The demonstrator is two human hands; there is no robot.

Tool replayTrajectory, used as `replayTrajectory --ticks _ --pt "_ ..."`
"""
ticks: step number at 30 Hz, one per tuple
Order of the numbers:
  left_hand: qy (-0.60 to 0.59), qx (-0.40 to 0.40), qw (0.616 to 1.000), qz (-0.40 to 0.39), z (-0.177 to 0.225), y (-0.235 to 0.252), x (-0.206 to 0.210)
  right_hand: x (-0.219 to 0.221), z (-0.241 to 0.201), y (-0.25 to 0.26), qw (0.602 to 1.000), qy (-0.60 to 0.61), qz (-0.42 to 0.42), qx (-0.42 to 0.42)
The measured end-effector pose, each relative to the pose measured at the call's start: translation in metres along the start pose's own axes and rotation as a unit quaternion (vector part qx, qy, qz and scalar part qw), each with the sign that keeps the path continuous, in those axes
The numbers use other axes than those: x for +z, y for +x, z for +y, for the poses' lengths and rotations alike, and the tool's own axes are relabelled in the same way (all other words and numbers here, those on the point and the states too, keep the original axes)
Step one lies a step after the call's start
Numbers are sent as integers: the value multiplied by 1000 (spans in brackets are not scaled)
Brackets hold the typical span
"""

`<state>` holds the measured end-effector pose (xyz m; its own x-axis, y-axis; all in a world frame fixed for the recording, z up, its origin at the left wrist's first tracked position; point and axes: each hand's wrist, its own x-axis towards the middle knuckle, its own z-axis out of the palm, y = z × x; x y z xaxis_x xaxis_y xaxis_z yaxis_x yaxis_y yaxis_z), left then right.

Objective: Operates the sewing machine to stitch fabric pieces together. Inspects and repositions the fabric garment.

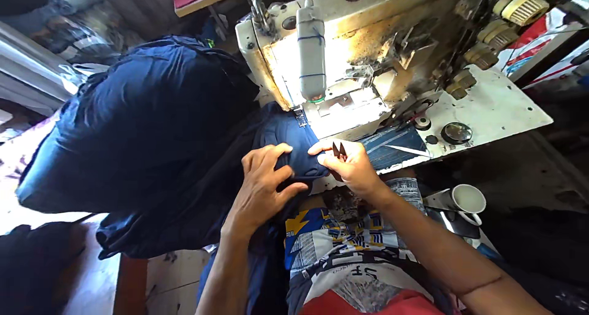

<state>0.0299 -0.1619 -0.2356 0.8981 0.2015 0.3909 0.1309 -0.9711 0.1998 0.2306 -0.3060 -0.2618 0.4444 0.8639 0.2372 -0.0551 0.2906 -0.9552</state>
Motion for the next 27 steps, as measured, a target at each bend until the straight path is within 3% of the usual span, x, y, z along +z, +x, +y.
replayTrajectory --ticks 3,6,8,10,13,17,21,27 --pt "0 -4 1000 11 17 -24 -33 -1 -3 12 990 -129 -20 -57" --pt "-52 47 997 15 46 -30 -56 -3 -1 21 911 -366 -23 -191" --pt "-93 87 992 19 59 -28 -59 -5 -5 22 880 -389 -76 -262" --pt "-142 115 983 26 63 -24 -53 -7 -11 16 879 -340 -165 -291" --pt "-181 124 974 62 61 -22 -33 -15 -12 -9 892 -273 -244 -264" --pt "-95 74 985 121 53 -19 15 -21 2 -49 921 -284 -169 -205" --pt "15 47 993 110 23 -12 60 -17 20 -66 955 -225 -105 -159" --pt "29 56 996 58 19 -2 42 -11 23 -66 978 -169 -39 -113"
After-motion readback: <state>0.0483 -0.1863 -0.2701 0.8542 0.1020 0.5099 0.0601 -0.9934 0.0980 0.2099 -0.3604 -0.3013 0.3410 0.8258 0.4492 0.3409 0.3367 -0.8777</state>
